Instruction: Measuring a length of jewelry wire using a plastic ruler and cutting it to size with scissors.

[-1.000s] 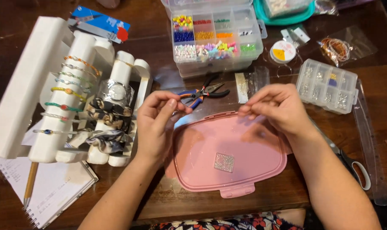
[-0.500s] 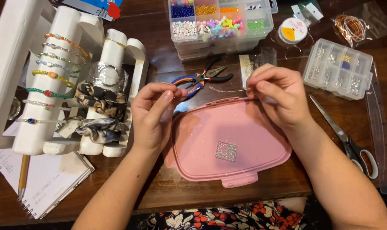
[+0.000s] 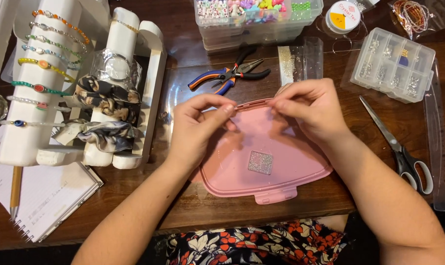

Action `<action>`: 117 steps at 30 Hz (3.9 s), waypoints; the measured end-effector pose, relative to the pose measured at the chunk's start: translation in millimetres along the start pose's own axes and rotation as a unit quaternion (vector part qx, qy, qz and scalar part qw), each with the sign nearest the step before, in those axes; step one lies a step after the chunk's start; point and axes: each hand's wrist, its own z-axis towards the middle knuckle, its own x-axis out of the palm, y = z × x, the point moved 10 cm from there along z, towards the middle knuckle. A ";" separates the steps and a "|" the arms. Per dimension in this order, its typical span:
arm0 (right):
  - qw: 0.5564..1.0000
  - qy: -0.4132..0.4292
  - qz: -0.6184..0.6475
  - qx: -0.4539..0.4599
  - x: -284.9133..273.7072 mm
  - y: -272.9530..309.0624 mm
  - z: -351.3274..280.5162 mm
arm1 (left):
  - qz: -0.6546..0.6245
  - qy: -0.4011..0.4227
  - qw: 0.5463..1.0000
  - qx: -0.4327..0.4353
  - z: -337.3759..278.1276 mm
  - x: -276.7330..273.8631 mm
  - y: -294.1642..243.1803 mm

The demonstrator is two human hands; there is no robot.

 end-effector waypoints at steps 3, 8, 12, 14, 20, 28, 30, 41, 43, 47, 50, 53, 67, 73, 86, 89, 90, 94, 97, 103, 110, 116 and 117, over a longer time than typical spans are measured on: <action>0.998 0.039 -0.044 0.015 20.8 0.1 -5.2 | 0.020 0.017 0.999 -0.032 -6.0 3.8 19.5; 0.993 0.077 -0.088 0.018 39.6 4.1 -9.9 | 0.059 0.060 0.992 -0.090 -9.4 17.8 30.6; 0.992 0.089 -0.086 0.017 39.2 0.5 -7.6 | 0.069 0.047 0.993 -0.086 -13.9 15.9 29.1; 0.988 0.103 -0.117 0.000 42.8 6.1 -6.0 | 0.090 0.044 0.993 -0.066 -13.3 15.9 22.7; 0.980 0.121 -0.158 -0.009 45.3 12.6 -6.1 | 0.145 0.087 0.985 0.018 -13.0 28.0 1.3; 0.962 0.156 -0.221 -0.044 53.9 27.8 -6.1 | 0.122 0.122 0.985 0.025 -13.1 30.7 0.3; 0.957 0.162 -0.235 -0.056 56.2 30.7 -7.4 | 0.120 0.128 0.984 0.024 -13.2 32.3 -2.1; 0.990 0.125 0.055 0.025 62.8 12.6 -12.0 | 0.057 0.048 0.996 -0.041 -1.7 3.6 33.3; 0.988 0.110 0.109 0.027 49.5 1.3 -10.0 | 0.057 0.040 0.997 -0.040 -4.3 9.4 37.5; 0.949 0.130 0.279 0.062 47.1 -6.6 -9.2 | 0.018 0.014 0.998 -0.058 -8.7 13.4 45.3; 0.923 0.141 0.352 0.070 41.0 -34.9 -24.2 | -0.020 0.020 0.995 -0.101 -14.0 22.1 68.9; 0.915 0.141 0.369 0.080 62.6 -42.5 -38.0 | 0.008 0.020 0.993 -0.118 -24.6 35.4 78.9; 0.898 0.227 0.352 0.137 89.7 -2.9 -44.8 | 0.058 0.105 0.982 -0.147 -29.0 45.7 65.5; 0.902 0.237 0.337 0.131 94.9 18.2 -48.3 | -0.022 0.119 0.968 -0.219 -44.0 57.2 74.3; 0.939 0.175 0.296 0.017 99.3 63.9 -31.0 | -0.155 0.138 0.940 -0.270 -68.1 73.4 92.4; 0.960 0.128 0.250 -0.004 98.6 66.8 -25.7 | -0.131 0.124 0.941 -0.286 -65.5 74.4 84.9; 0.960 0.128 0.250 -0.004 100.6 66.7 -25.4 | -0.132 0.125 0.941 -0.287 -65.1 76.2 84.7; 0.984 0.088 0.152 -0.016 98.7 66.1 -19.0 | -0.152 0.091 0.940 -0.291 -64.4 76.7 86.0; 0.982 0.076 0.171 -0.004 99.4 63.1 -8.5 | -0.160 0.095 0.943 -0.276 -66.4 77.6 92.5; 0.985 0.123 0.105 -0.056 105.4 42.3 -11.5 | -0.081 0.066 0.971 -0.217 -57.2 40.5 144.0; 0.950 0.137 0.279 0.002 112.5 57.8 7.2 | -0.146 0.112 0.949 -0.256 -67.2 76.0 93.0; 0.914 0.122 -0.237 -0.306 128.1 87.4 0.0 | -0.058 0.059 0.968 -0.236 -66.2 65.2 92.8; 0.914 0.122 -0.238 -0.305 124.2 91.6 5.0 | -0.059 0.059 0.968 -0.236 -69.8 66.0 101.7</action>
